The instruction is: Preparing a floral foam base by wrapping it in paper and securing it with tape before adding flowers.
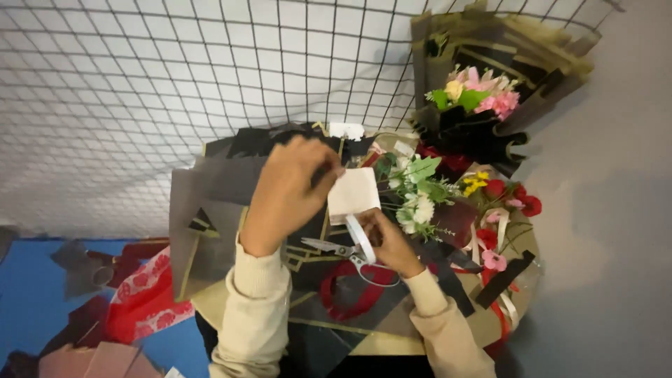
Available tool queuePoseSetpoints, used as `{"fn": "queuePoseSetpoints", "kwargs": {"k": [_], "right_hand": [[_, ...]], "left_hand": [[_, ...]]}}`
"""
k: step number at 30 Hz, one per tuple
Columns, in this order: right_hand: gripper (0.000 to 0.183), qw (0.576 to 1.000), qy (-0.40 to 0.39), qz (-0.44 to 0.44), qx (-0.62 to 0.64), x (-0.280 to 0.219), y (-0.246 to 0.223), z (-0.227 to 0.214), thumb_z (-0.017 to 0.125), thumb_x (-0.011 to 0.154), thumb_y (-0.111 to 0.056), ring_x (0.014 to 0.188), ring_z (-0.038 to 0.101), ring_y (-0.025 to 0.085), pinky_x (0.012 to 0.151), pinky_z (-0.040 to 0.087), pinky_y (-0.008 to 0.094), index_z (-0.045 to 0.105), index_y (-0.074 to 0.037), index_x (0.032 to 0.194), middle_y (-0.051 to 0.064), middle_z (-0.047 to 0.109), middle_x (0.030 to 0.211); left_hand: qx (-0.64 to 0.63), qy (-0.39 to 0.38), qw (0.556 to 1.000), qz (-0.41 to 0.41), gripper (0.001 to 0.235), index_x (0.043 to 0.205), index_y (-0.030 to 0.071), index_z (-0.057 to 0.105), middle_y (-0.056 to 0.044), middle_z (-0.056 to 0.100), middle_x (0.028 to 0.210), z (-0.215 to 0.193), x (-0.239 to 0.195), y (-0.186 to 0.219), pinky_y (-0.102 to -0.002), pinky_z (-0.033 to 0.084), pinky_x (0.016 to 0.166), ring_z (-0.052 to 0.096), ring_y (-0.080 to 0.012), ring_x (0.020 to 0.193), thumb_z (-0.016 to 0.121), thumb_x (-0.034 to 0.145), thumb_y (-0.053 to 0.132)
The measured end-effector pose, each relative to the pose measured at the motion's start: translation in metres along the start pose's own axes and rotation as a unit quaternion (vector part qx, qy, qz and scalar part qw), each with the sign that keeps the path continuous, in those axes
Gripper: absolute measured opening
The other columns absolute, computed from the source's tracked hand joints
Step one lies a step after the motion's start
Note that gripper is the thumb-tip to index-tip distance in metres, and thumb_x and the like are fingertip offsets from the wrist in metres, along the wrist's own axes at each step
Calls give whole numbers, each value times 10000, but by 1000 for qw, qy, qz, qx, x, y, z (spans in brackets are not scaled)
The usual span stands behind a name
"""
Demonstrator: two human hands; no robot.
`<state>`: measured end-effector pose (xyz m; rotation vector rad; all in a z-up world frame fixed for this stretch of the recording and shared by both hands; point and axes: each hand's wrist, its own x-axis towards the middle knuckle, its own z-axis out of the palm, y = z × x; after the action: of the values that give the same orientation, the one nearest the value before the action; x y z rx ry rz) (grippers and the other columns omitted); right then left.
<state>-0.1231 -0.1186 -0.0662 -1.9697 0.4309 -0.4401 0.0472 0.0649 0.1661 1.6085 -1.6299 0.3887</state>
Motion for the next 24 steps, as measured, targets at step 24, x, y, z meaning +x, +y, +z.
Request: {"fn": "queuePoseSetpoints", "kwargs": {"k": [24], "right_hand": [[204, 927, -161, 84, -328, -49, -74, -21, 716, 878, -162, 1002, 657, 429, 866, 524, 484, 619, -49, 1017, 163, 655, 978]], "left_hand": [[-37, -236, 961, -138, 122, 949, 66, 733, -141, 731, 916, -22, -12, 19, -451, 451, 829, 665, -365, 901, 670, 874, 138]]}}
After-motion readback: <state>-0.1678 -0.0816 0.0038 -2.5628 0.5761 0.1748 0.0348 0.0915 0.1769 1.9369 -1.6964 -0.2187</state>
